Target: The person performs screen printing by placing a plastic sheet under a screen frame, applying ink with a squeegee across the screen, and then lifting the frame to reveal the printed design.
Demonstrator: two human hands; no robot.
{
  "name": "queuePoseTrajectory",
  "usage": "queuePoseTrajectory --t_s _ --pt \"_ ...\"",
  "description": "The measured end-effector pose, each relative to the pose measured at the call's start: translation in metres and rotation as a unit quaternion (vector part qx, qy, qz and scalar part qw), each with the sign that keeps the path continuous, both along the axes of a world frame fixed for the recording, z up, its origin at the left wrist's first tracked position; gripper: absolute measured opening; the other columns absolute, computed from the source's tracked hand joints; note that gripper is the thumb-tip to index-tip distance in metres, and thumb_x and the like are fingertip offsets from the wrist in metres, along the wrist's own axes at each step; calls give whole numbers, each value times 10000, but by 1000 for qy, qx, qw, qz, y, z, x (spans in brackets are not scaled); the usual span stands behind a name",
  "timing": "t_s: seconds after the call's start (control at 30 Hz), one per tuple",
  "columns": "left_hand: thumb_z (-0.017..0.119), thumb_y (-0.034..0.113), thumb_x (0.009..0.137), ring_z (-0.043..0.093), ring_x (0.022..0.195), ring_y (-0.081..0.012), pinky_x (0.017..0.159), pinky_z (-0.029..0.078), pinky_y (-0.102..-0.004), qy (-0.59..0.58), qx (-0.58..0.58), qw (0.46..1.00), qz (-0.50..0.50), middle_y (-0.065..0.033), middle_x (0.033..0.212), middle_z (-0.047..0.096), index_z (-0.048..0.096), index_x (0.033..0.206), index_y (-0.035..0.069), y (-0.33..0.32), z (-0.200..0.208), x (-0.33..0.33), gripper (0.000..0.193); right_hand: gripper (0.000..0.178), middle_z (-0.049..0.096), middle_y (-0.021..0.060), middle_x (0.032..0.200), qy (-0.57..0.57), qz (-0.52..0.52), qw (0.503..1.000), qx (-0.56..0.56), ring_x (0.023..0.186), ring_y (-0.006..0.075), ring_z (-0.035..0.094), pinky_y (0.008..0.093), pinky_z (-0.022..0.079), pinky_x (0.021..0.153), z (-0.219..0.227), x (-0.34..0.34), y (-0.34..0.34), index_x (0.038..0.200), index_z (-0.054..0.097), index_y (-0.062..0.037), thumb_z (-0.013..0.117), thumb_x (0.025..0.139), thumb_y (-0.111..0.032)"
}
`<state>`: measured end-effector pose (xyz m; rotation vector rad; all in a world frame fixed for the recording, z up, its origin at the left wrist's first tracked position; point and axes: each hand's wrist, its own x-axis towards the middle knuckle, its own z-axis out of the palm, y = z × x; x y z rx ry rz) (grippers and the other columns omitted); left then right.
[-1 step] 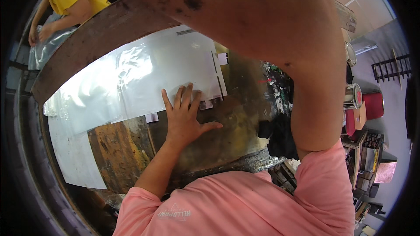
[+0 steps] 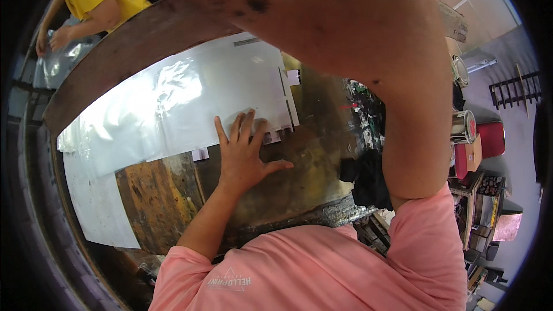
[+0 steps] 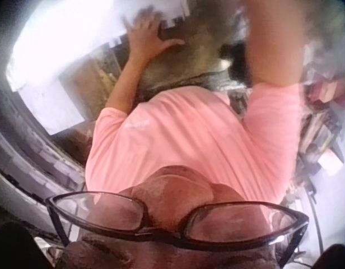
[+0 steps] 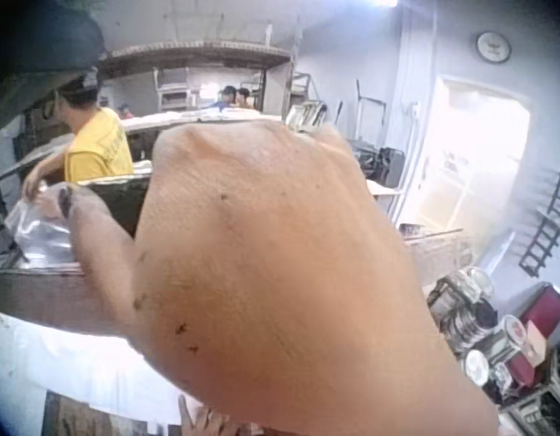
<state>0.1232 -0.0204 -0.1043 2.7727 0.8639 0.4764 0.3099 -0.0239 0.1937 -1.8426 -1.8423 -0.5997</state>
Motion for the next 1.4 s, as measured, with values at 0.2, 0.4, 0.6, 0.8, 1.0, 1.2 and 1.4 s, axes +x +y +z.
queuePoseTrajectory --t_s 0.2,0.4,0.6,0.8,1.0,1.2,1.4 --pt "794 799 701 472 1462 -395 1268 120 -740 -17 14 999 -23 -188 1530 539 626 1416 50 -1 -5 0 1049 551 672 179 802 -16 20 999 30 818 343 672 490 455 889 2 2 6 870 646 -11 536 1045 -522" --pt "832 695 783 574 1368 -375 1271 262 -618 -125 53 982 133 -181 1388 642 641 1441 42 5 38 -20 946 516 691 191 839 -18 48 998 24 872 352 684 493 455 882 2 -11 -10 935 660 -2 561 1033 -499" --pt "1021 172 688 698 1103 -209 961 573 -347 -453 -407 779 147 -116 1211 730 476 1546 -25 20 137 -119 1035 420 656 189 1147 -14 112 972 -208 1159 398 617 545 417 961 -67 14 -33 1206 569 -56 743 905 -292" --pt "1046 539 471 589 1035 -261 981 443 -437 -175 -101 946 252 -63 1063 623 658 1464 70 -22 14 -150 1164 588 593 143 1233 33 66 976 -203 1200 361 576 548 366 1020 -204 28 14 1296 509 -82 806 788 -98" --pt "937 769 402 458 930 -274 971 306 -460 -82 -49 959 267 -53 983 445 697 1443 143 -20 -11 -150 1238 540 590 86 1117 -73 -6 996 -48 1121 291 598 528 379 954 -274 88 166 1218 536 -99 813 755 -106" --pt "928 766 419 466 938 -270 963 307 -455 -31 -49 963 263 -46 946 458 707 1417 108 -21 -8 -152 1215 422 591 63 1105 -74 -19 991 -108 1115 281 613 581 406 959 -283 79 179 1178 539 -115 742 811 -67" --pt "1004 613 415 470 1026 -298 994 328 -457 -58 -81 958 269 -59 987 471 738 1262 40 -26 -3 -149 1057 251 606 64 1080 -50 -4 988 -143 1091 278 606 650 376 1041 -272 21 55 1176 585 -101 599 927 -69"
